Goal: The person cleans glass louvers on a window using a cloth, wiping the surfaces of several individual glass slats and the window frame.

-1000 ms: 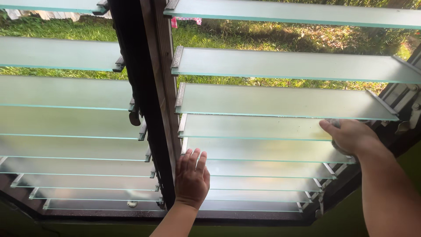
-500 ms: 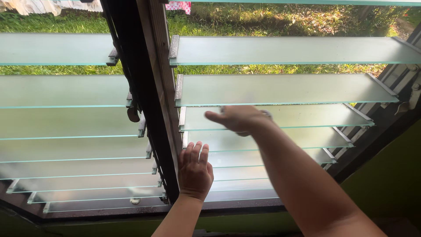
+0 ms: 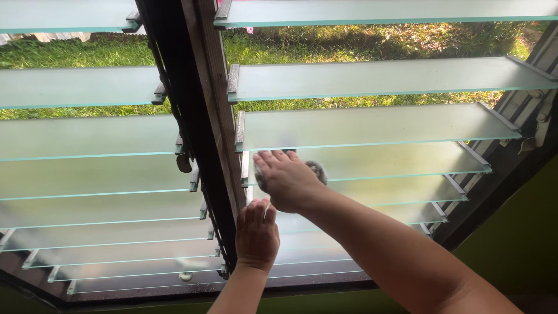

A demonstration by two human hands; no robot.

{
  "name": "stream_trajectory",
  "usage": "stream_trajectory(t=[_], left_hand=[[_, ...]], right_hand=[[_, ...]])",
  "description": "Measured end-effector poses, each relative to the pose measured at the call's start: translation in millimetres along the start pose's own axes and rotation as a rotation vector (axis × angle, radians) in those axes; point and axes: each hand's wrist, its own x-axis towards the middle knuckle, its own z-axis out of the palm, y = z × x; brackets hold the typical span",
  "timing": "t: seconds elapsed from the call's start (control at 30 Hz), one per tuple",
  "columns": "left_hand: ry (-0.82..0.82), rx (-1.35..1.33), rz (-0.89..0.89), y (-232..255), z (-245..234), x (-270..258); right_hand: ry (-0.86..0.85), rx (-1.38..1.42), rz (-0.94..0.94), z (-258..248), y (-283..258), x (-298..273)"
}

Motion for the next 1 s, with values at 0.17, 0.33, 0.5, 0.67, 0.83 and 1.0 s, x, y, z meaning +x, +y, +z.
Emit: stream_trajectory(t=[0.17, 0.33, 0.5, 0.67, 0.83, 1.0], left_hand=[[0.078, -0.011, 0.052, -6.2, 8.3, 5.1], [0.042, 0.045, 0.043, -4.5, 12.1, 8.1], [0.044, 0.092, 0.055, -5.0, 9.4, 9.9], [0.032, 0.083, 0.038, -2.3, 7.4, 11.7], [0.006, 0.069, 0.024, -0.3, 6.0, 12.0], [-0.037, 0.016, -0.004, 5.4, -4.8, 13.8]], right_hand=[[-0.284, 0.12, 0.155, -26.1, 47.4, -29.7], [-0.383, 0.117, 0.257, -37.5, 105.4, -65.5], [-0.497, 0.066, 0.426, -32.3, 174.4, -111.6], [-0.533, -0.04, 0.543, -18.5, 245.2, -160.0], [-0.463, -0.13, 0.587, -3.5, 293.0, -203.1], [-0.194, -0.205, 0.585, 11.6, 292.7, -241.1]])
